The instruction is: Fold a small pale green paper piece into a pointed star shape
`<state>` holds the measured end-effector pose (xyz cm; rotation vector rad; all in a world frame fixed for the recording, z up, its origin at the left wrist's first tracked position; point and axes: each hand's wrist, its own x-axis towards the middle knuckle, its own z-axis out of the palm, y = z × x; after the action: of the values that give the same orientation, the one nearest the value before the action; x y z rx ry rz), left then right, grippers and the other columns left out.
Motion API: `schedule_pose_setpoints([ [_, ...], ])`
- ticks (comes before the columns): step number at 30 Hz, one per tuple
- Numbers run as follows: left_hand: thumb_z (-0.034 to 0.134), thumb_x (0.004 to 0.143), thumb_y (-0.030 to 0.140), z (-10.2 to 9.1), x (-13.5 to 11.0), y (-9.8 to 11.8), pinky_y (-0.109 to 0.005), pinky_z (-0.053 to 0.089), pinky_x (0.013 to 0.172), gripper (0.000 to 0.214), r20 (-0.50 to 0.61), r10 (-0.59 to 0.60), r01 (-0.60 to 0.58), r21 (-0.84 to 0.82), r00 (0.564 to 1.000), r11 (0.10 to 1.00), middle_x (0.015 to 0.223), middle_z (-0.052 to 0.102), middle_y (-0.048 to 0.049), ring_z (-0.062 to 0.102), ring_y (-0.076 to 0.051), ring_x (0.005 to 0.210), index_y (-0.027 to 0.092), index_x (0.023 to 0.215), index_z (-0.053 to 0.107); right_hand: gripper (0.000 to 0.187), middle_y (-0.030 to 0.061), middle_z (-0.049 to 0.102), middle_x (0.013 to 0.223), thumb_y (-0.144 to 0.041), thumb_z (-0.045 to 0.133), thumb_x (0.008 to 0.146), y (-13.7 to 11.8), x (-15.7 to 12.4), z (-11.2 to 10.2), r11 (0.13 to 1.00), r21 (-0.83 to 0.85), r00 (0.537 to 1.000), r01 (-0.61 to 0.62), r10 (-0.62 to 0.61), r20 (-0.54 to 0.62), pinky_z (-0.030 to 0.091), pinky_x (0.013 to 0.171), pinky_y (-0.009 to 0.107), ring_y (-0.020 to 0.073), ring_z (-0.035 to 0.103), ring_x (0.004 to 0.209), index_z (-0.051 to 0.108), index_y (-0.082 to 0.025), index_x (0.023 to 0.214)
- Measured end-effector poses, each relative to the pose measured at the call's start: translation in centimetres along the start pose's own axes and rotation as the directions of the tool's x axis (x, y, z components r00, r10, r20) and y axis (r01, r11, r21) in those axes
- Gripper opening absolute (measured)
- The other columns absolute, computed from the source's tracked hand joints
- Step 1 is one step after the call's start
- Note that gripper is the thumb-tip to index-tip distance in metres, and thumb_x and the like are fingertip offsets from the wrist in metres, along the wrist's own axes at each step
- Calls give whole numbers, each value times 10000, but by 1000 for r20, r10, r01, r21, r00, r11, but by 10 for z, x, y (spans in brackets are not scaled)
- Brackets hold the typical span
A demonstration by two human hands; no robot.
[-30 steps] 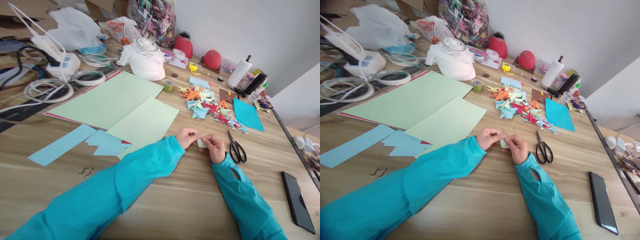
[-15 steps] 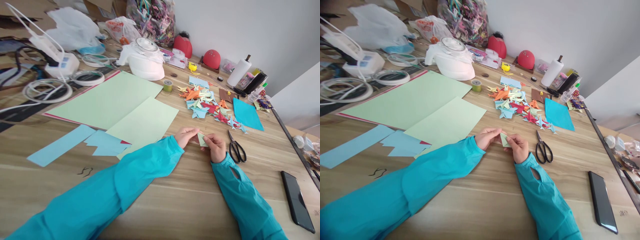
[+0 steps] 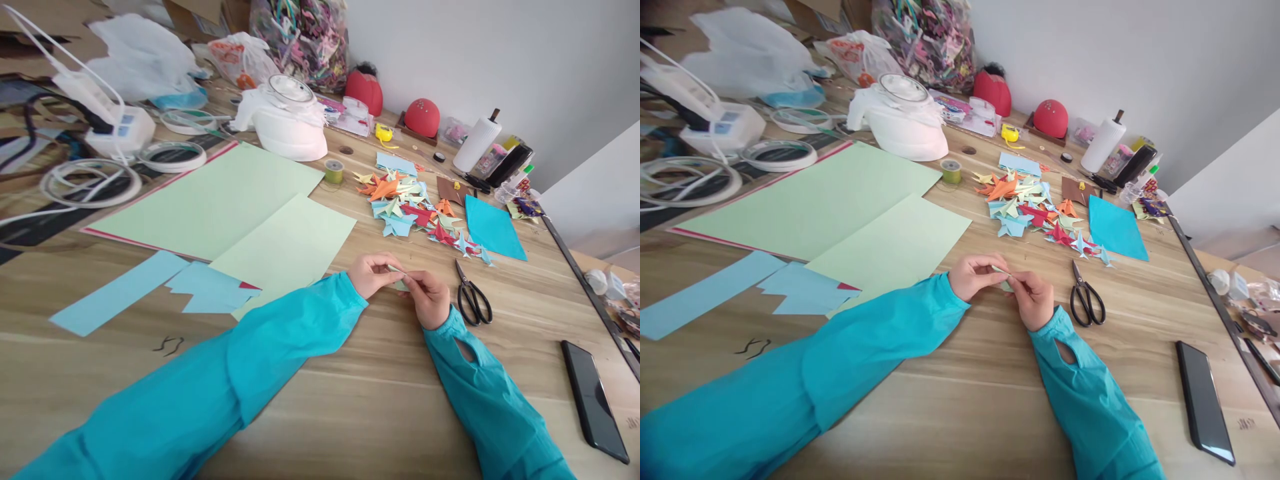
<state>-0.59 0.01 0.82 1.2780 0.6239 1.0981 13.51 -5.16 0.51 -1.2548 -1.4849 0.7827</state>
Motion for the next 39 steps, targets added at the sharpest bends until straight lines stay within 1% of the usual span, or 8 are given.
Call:
schedule_pose_setpoints([
  [4, 694, 602, 276, -2, 1, -5, -232, 413, 552, 175, 11, 43, -44, 93, 999, 995, 681, 575, -36, 525, -116, 634, 111, 646, 657, 137, 19, 647, 601, -307, 559, 768, -2, 0, -1, 999, -36, 1000, 0, 0, 7, 514, 503, 269, 153, 619, 518, 621, -185, 762],
  [8, 672, 632, 284, -3, 2, -8, -235, 406, 574, 172, 52, 57, -63, 114, 997, 992, 670, 557, -29, 511, -111, 636, 114, 635, 649, 146, 24, 646, 601, -312, 569, 760, -4, 0, -2, 999, -54, 1000, -5, 6, 15, 502, 484, 260, 152, 616, 510, 624, -178, 741],
  [12, 659, 646, 311, -3, 2, -5, -236, 406, 597, 193, 86, 52, -60, 99, 995, 993, 678, 547, -25, 505, -111, 651, 118, 640, 639, 162, 24, 646, 606, -337, 583, 747, -3, -2, 0, 999, 17, 999, -50, 50, 3, 520, 483, 266, 149, 612, 506, 613, -179, 724],
  [17, 651, 646, 351, 0, 0, -2, -236, 413, 585, 239, 69, 23, -28, 78, 997, 997, 680, 540, -28, 503, -111, 645, 114, 642, 624, 190, 23, 643, 598, -358, 634, 693, -1, -2, 4, 986, 141, 995, -86, 92, -37, 542, 486, 287, 155, 611, 509, 608, -173, 731],
  [20, 655, 637, 364, 1, 0, -2, -230, 414, 562, 253, 52, 13, -16, 71, 999, 997, 694, 545, -32, 504, -112, 640, 114, 648, 618, 219, 17, 645, 584, -376, 655, 666, -3, 0, 4, 978, 176, 991, -110, 122, -60, 549, 480, 292, 150, 605, 485, 601, -170, 717],
  [28, 684, 611, 321, 0, -1, -1, -245, 416, 578, 220, 43, -5, 1, 93, 999, 996, 685, 560, -40, 523, -127, 657, 111, 659, 638, 171, 19, 658, 595, -342, 631, 705, -1, 0, 1, 989, 132, 998, -61, 65, -25, 537, 482, 266, 138, 608, 479, 614, -172, 711],
  [35, 690, 603, 345, -2, 1, -4, -242, 413, 565, 231, 53, 10, -13, 64, 999, 998, 651, 548, -27, 515, -112, 620, 119, 617, 644, 160, 11, 650, 588, -340, 624, 713, 2, -1, 0, 993, 117, 999, -28, 30, -13, 524, 478, 263, 137, 604, 495, 623, -180, 707],
  [39, 677, 623, 332, -2, 2, -6, -235, 417, 561, 214, 61, 15, -19, 62, 998, 998, 653, 549, -22, 516, -109, 625, 121, 638, 645, 164, 7, 643, 570, -343, 626, 709, -1, 0, 1, 990, 135, 999, -39, 43, -26, 516, 472, 264, 136, 597, 481, 613, -181, 692],
])
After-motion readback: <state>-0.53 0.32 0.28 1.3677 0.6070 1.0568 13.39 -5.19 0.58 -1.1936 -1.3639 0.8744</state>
